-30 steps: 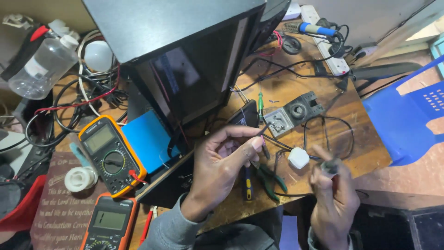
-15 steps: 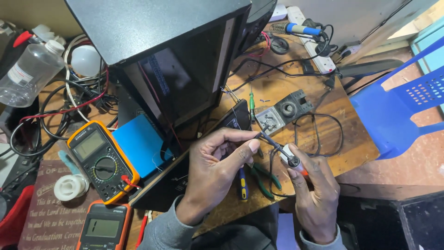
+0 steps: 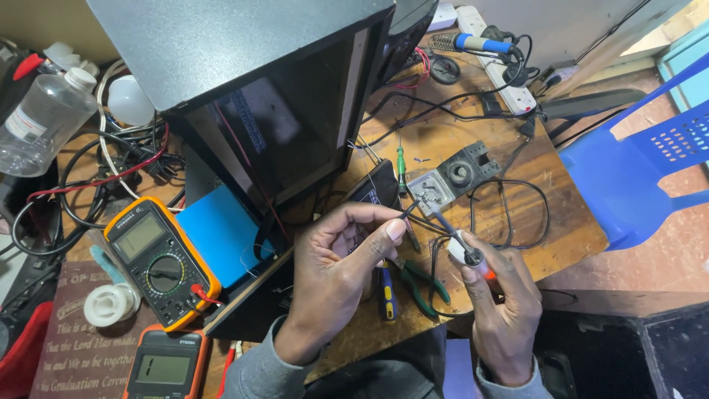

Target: Stripping insulation from electrical wires and disassembling a speaker for repair.

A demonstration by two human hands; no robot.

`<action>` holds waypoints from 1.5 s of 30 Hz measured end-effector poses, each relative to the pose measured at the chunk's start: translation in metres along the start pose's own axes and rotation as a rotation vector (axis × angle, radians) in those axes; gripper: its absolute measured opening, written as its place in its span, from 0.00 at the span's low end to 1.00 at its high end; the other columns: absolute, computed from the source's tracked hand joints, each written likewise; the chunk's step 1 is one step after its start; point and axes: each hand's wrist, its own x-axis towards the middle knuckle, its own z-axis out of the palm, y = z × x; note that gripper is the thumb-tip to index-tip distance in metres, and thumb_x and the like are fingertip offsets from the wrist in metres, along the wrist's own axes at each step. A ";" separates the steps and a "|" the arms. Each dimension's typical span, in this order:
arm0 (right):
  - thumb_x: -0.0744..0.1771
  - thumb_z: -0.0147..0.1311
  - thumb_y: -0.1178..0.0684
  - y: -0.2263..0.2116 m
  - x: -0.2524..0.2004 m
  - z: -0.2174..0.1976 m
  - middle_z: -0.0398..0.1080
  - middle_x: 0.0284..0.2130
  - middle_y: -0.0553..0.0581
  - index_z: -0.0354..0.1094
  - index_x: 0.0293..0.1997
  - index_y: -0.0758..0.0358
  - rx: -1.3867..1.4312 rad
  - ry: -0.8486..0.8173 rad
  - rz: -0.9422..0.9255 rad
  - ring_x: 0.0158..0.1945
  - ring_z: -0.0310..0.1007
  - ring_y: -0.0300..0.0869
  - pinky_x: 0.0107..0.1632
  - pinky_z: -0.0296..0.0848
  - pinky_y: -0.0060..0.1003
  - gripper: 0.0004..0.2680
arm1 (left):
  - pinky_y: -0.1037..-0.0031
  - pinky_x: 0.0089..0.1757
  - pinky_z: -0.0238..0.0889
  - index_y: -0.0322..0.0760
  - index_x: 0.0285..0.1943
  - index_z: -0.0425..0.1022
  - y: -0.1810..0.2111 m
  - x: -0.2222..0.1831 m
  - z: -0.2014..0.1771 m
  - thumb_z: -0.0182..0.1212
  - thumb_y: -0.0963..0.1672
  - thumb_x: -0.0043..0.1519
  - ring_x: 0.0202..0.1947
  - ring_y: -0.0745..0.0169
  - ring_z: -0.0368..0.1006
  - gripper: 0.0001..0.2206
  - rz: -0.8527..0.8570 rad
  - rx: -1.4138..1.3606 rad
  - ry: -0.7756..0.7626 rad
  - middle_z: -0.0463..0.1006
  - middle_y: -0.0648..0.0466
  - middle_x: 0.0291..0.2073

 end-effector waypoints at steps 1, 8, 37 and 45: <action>0.69 0.53 0.53 0.000 0.001 -0.001 0.64 0.33 0.54 0.72 0.59 0.66 -0.010 -0.030 0.016 0.35 0.64 0.39 0.41 0.66 0.29 0.13 | 0.80 0.33 0.73 0.34 0.41 0.81 0.000 0.000 0.000 0.66 0.42 0.61 0.29 0.68 0.74 0.05 0.006 0.003 -0.017 0.80 0.53 0.32; 0.69 0.52 0.51 0.000 0.001 -0.001 0.66 0.35 0.54 0.72 0.60 0.64 -0.022 -0.102 -0.012 0.38 0.66 0.40 0.46 0.69 0.32 0.14 | 0.81 0.32 0.67 0.34 0.38 0.80 -0.004 0.001 0.002 0.66 0.42 0.62 0.26 0.69 0.71 0.04 -0.003 0.005 -0.050 0.76 0.55 0.25; 0.69 0.53 0.52 0.012 -0.007 -0.008 0.64 0.32 0.55 0.72 0.58 0.67 -0.064 -0.003 -0.080 0.36 0.62 0.41 0.43 0.65 0.32 0.13 | 0.81 0.41 0.75 0.37 0.40 0.85 -0.003 0.007 0.009 0.66 0.43 0.60 0.37 0.69 0.81 0.05 0.091 0.338 -0.035 0.86 0.54 0.35; 0.69 0.55 0.55 0.014 -0.007 -0.008 0.64 0.33 0.56 0.72 0.58 0.67 -0.071 0.003 -0.075 0.37 0.64 0.41 0.45 0.66 0.32 0.12 | 0.80 0.44 0.76 0.37 0.40 0.85 -0.005 0.008 0.013 0.67 0.42 0.60 0.39 0.68 0.83 0.05 0.109 0.339 -0.048 0.87 0.53 0.36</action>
